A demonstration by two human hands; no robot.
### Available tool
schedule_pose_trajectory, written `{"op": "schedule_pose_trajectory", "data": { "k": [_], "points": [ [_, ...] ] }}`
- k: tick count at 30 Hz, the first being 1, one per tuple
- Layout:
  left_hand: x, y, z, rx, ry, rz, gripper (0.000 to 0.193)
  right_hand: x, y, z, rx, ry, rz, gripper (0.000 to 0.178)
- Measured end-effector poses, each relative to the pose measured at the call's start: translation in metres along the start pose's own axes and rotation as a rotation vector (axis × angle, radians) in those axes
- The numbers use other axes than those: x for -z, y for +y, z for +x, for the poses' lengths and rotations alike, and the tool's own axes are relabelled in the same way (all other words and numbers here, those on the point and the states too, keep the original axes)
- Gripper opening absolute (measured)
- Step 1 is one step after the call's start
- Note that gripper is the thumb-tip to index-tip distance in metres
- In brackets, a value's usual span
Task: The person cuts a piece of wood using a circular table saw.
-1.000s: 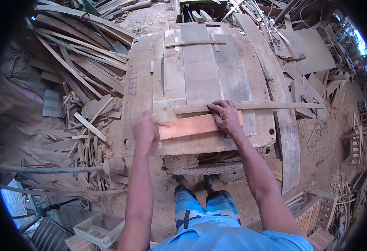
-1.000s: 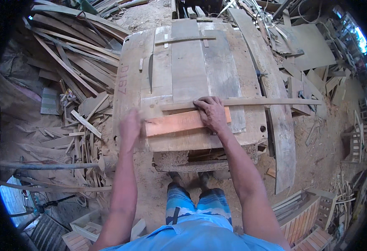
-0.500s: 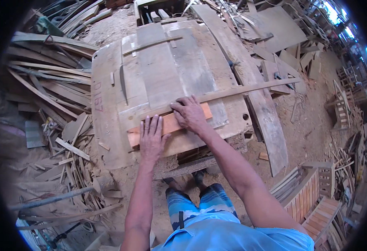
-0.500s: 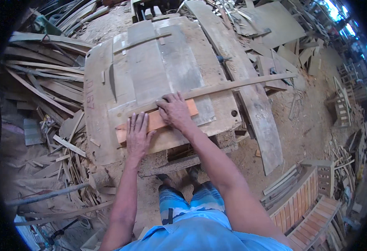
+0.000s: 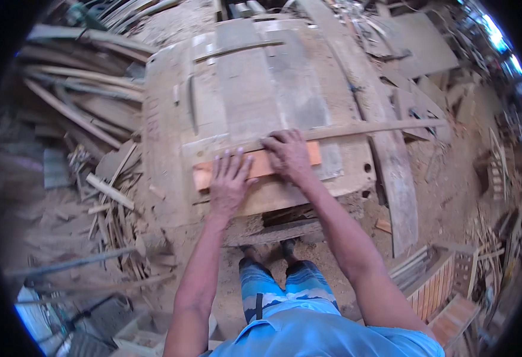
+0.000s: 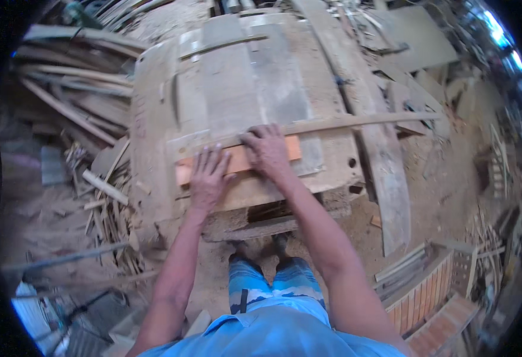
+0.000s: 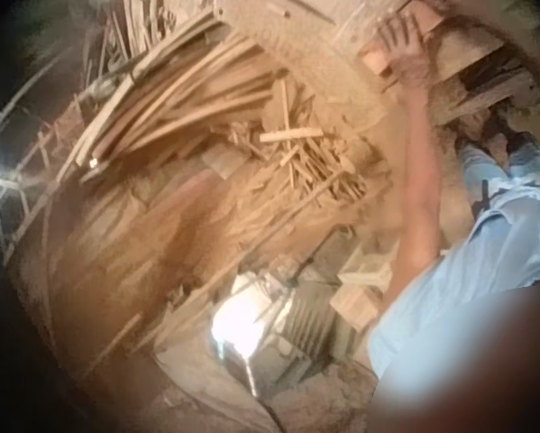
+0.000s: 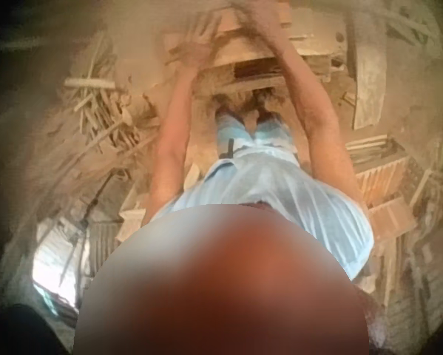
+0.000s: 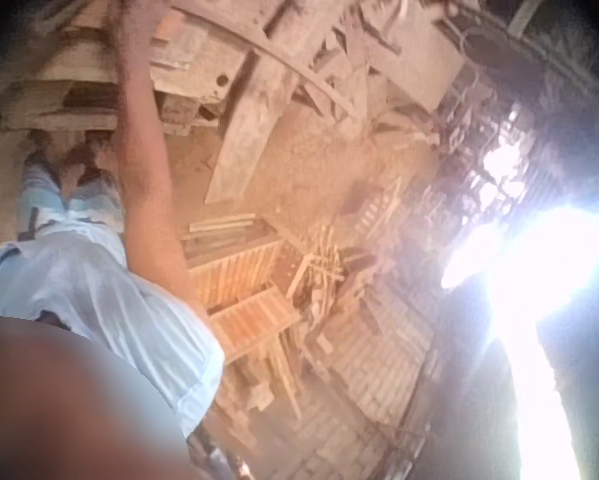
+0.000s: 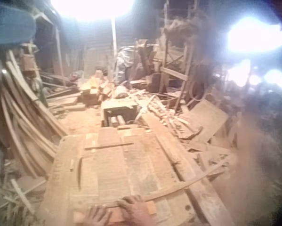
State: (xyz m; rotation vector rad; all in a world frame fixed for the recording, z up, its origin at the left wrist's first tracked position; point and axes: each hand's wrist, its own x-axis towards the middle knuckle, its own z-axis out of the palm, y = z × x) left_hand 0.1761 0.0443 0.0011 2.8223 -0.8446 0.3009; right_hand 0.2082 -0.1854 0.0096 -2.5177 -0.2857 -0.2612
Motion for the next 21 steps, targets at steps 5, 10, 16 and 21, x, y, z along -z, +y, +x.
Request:
{"op": "schedule_pose_trajectory", "data": {
  "k": [5,10,16,21],
  "points": [
    [0.002,-0.002,-0.001,-0.008,0.106,0.028,0.067,0.0,-0.007,0.002,-0.008,0.026,-0.034,0.031],
    [0.001,0.0,0.0,-0.004,0.13,-0.002,0.067,0.005,-0.011,0.003,0.051,0.045,-0.044,0.032],
    [-0.001,0.003,0.0,0.015,0.125,-0.014,0.066,0.005,-0.011,0.003,0.065,0.028,-0.043,0.034],
    [0.0,0.002,-0.001,0.003,0.097,-0.026,0.066,0.003,-0.011,0.004,0.009,-0.023,-0.067,0.036]
  ]
}}
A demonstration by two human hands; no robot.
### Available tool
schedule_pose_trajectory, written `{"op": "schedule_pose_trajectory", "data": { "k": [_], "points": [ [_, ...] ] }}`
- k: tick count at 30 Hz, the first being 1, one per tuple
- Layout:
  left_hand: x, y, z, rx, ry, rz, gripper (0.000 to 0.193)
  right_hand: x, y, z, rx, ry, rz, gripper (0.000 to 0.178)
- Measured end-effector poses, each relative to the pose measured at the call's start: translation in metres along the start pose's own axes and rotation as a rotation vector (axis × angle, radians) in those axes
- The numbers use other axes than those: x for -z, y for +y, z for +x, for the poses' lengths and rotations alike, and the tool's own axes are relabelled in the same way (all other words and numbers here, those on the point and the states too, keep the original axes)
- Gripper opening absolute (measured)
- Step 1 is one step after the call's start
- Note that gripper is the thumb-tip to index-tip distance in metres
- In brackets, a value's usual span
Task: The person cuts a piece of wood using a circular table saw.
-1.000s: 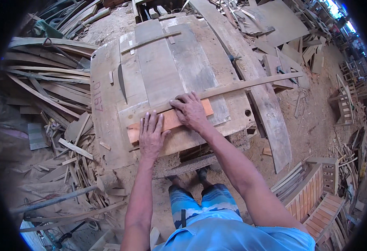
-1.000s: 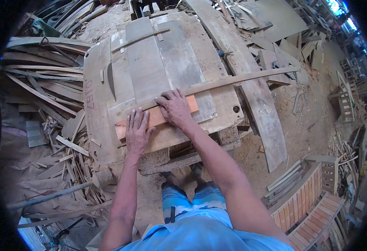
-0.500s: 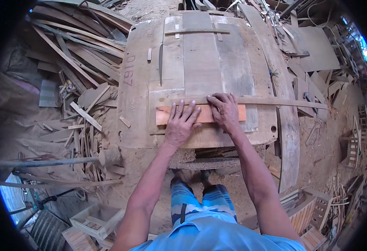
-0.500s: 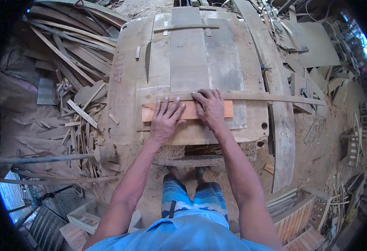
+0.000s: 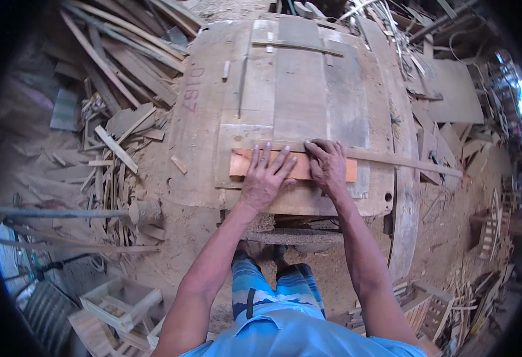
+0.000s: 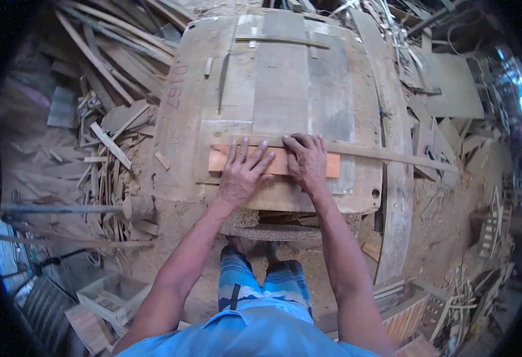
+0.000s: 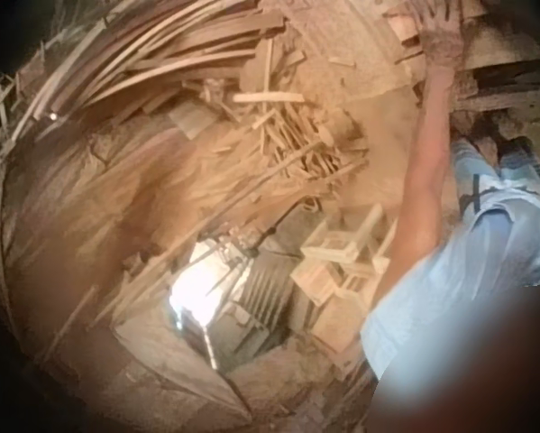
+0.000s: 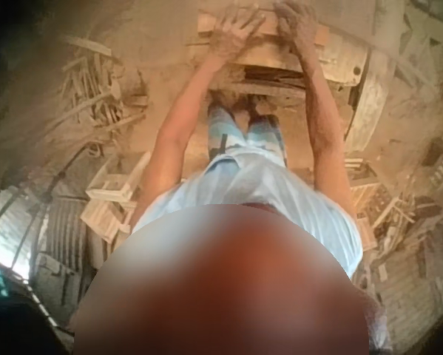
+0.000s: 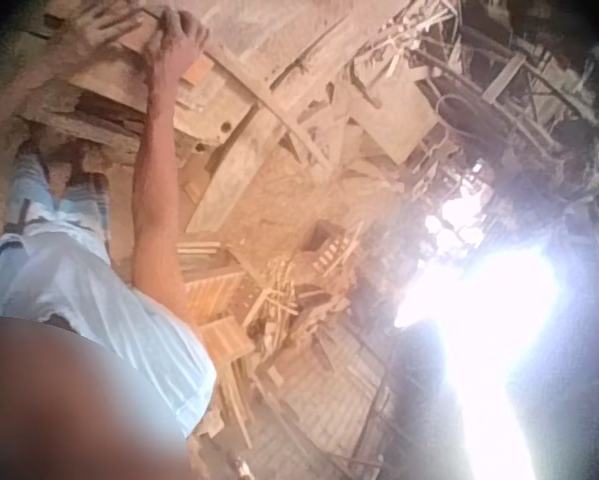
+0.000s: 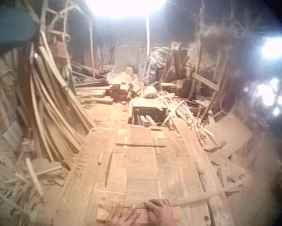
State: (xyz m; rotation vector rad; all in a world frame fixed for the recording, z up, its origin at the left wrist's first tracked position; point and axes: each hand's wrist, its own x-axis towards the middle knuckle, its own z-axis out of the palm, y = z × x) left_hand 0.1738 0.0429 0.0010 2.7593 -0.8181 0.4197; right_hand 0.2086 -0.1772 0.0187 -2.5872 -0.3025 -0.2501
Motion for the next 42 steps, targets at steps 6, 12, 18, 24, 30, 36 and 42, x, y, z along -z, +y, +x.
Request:
{"op": "schedule_pose_trajectory", "data": {
  "k": [6,12,18,24,30,36,42],
  "points": [
    [0.005,0.001,-0.002,0.066,0.064,-0.08,0.067,0.008,0.002,-0.008,0.113,-0.137,-0.116,0.057],
    [0.02,0.004,0.005,0.09,0.037,-0.149,0.064,0.019,0.012,-0.016,0.315,-0.274,-0.366,0.106],
    [0.034,0.018,0.029,0.213,-0.056,-0.323,0.053,0.017,0.017,-0.009,0.347,-0.219,-0.314,0.098],
    [0.0,0.036,0.074,0.231,0.124,-0.254,0.043,0.018,0.023,-0.004,0.303,-0.321,-0.26,0.089],
    [-0.015,0.033,0.077,0.303,0.103,-0.232,0.03,0.017,0.027,0.002,0.371,-0.25,-0.192,0.083],
    [-0.022,0.024,0.092,0.337,0.121,-0.241,0.023,0.017,0.031,0.02,0.4,-0.248,-0.195,0.084],
    [-0.024,0.015,0.102,0.374,0.151,-0.207,0.023,0.015,0.033,0.036,0.402,-0.266,-0.164,0.09]
  ]
}}
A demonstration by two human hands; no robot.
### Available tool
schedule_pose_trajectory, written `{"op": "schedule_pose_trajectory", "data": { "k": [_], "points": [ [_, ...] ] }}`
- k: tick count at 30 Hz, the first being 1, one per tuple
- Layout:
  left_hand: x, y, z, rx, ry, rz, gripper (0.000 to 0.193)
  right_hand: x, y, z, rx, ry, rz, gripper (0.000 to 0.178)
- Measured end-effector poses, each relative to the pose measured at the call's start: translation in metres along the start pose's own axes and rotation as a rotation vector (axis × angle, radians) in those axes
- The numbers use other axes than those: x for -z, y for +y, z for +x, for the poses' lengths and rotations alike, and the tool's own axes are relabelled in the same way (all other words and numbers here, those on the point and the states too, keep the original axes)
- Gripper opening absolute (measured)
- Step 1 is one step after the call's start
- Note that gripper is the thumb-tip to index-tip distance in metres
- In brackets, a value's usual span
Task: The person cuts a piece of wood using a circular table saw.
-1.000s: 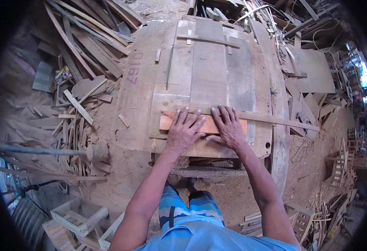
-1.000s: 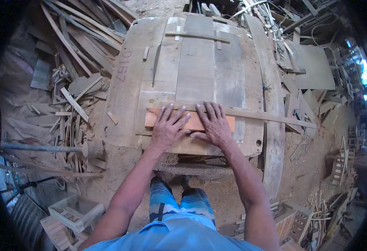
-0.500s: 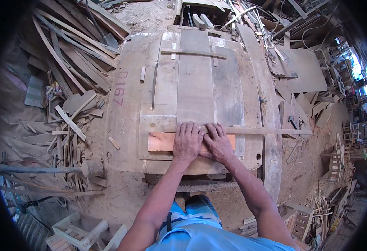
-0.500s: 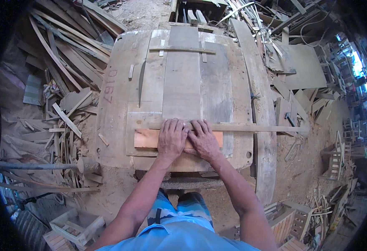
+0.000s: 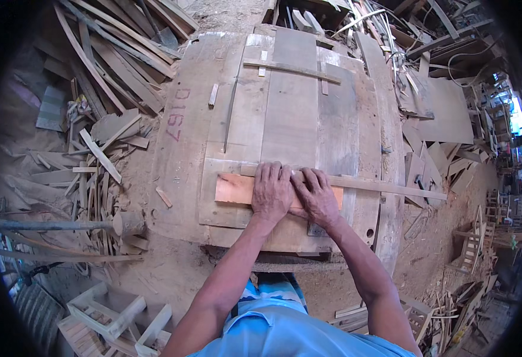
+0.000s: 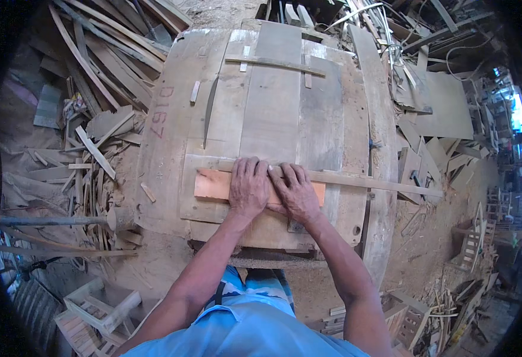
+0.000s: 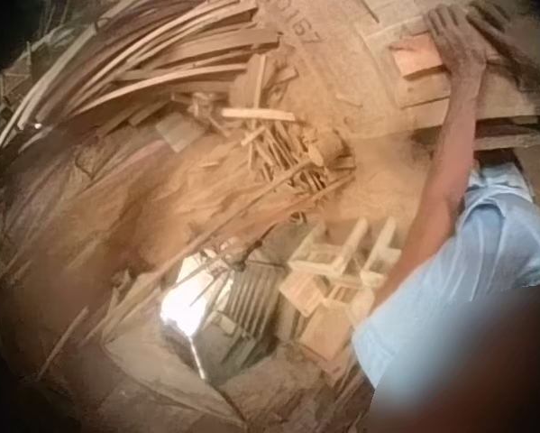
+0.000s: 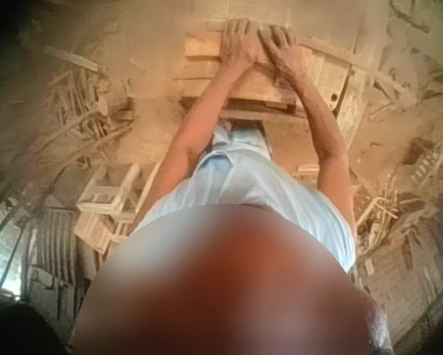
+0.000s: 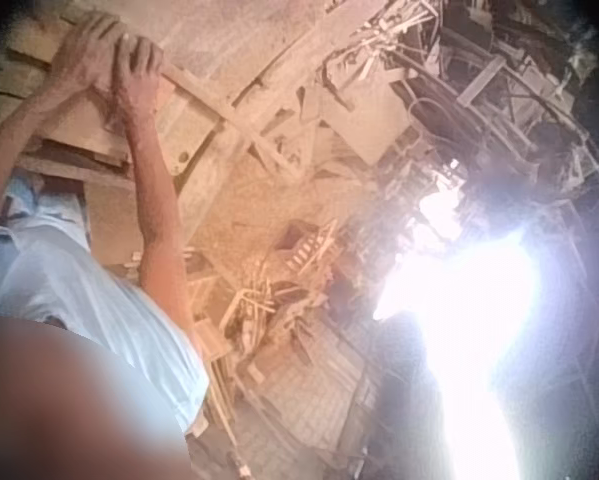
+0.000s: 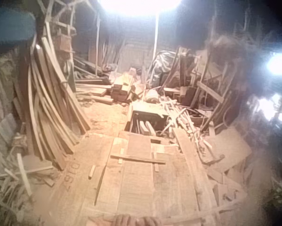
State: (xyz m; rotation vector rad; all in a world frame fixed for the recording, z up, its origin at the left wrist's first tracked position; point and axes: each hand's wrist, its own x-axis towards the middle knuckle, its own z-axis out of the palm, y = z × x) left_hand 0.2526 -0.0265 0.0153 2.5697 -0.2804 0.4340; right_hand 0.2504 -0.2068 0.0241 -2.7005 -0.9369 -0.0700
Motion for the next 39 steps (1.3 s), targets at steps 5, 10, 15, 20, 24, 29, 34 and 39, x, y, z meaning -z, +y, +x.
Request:
{"op": "schedule_pose_trajectory", "data": {
  "k": [5,10,15,20,24,29,34,39],
  "points": [
    [-0.006,-0.005,0.025,0.009,0.013,0.022,0.025,0.003,0.014,0.019,-0.012,0.017,0.019,0.093],
    [-0.013,-0.013,0.047,0.049,-0.014,0.022,0.022,0.004,0.027,0.039,0.008,0.034,0.018,0.093],
    [-0.019,-0.018,0.06,0.005,0.011,0.049,0.02,0.003,0.035,0.051,0.002,0.037,-0.017,0.095],
    [-0.021,-0.02,0.067,-0.01,0.028,0.037,0.019,0.003,0.042,0.054,-0.009,0.009,-0.025,0.095],
    [-0.022,-0.021,0.074,-0.028,0.073,0.055,0.018,0.003,0.046,0.059,-0.017,0.017,0.0,0.093],
    [-0.022,-0.023,0.081,-0.016,0.038,0.058,0.017,0.003,0.05,0.065,-0.007,0.031,0.001,0.093],
    [-0.025,-0.025,0.087,-0.016,0.011,0.014,0.019,0.003,0.055,0.072,-0.019,0.037,-0.001,0.094],
    [-0.028,-0.027,0.094,0.008,0.041,0.029,0.019,0.005,0.059,0.078,-0.002,0.023,-0.026,0.094]
  ]
}}
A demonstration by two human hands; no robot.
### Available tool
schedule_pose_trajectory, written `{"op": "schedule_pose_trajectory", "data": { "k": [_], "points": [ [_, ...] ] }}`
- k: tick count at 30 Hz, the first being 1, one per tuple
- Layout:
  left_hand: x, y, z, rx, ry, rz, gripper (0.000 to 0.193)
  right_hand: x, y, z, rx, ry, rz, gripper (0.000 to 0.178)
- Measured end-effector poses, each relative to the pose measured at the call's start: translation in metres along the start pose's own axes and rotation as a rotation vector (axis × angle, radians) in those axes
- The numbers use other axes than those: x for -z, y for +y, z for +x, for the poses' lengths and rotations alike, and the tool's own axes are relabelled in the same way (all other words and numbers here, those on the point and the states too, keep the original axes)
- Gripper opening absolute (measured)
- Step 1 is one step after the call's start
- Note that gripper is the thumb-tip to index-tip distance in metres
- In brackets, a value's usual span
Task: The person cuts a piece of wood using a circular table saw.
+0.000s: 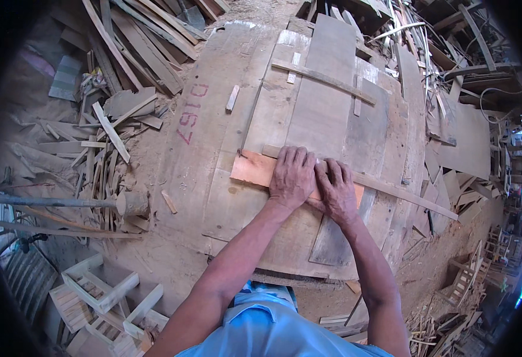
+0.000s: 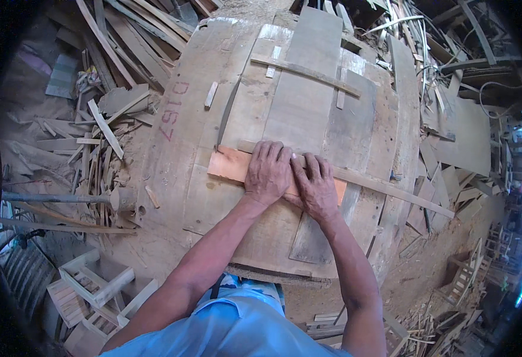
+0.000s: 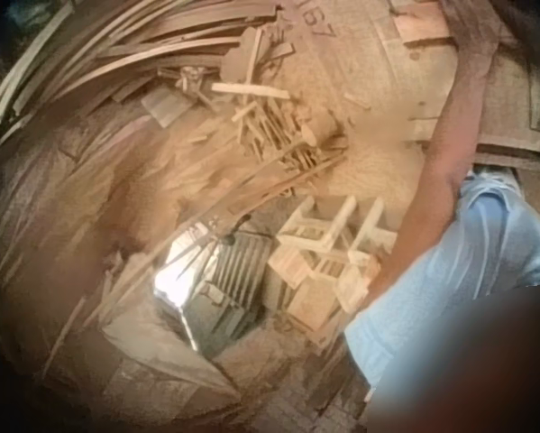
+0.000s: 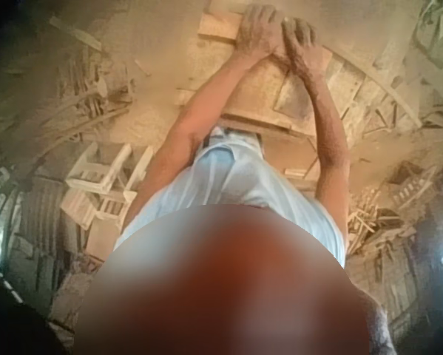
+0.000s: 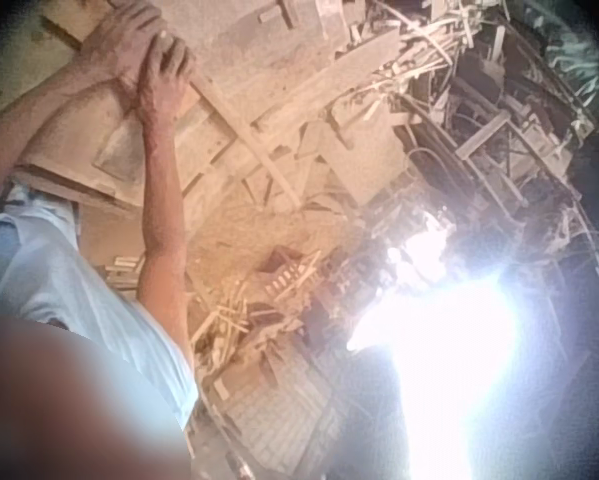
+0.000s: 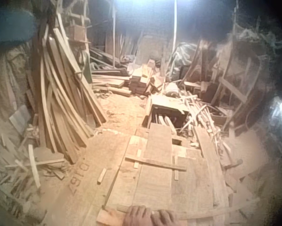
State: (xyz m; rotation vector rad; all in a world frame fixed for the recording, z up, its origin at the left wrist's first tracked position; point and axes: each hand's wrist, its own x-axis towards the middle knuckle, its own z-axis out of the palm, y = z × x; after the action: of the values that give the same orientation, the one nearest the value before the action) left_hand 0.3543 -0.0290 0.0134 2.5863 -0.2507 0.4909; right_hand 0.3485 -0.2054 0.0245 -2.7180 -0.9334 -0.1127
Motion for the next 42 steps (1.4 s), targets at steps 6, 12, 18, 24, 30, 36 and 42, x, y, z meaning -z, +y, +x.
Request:
{"op": "schedule_pose_trajectory", "data": {
  "k": [6,12,18,24,30,36,42],
  "points": [
    [-0.004,-0.002,0.007,0.001,0.025,-0.024,0.019,-0.001,0.006,0.006,-0.003,-0.006,-0.008,0.093],
    [-0.005,-0.005,0.013,0.0,0.01,-0.033,0.02,-0.003,0.01,0.011,-0.015,-0.012,-0.012,0.093],
    [-0.008,-0.009,0.019,-0.009,0.022,-0.037,0.019,-0.003,0.015,0.017,-0.013,-0.019,-0.011,0.096],
    [-0.012,-0.011,0.026,-0.021,0.067,-0.052,0.017,0.0,0.018,0.024,-0.014,-0.007,-0.025,0.093],
    [-0.012,-0.013,0.033,-0.021,0.064,-0.045,0.015,0.001,0.019,0.032,-0.013,0.007,-0.039,0.092],
    [-0.021,-0.017,0.036,-0.059,0.107,-0.059,0.01,-0.004,0.027,0.032,-0.033,0.001,-0.055,0.092],
    [-0.024,-0.016,0.035,-0.074,0.222,-0.023,0.012,-0.007,0.024,0.031,0.015,0.091,-0.052,0.093]
  ]
}}
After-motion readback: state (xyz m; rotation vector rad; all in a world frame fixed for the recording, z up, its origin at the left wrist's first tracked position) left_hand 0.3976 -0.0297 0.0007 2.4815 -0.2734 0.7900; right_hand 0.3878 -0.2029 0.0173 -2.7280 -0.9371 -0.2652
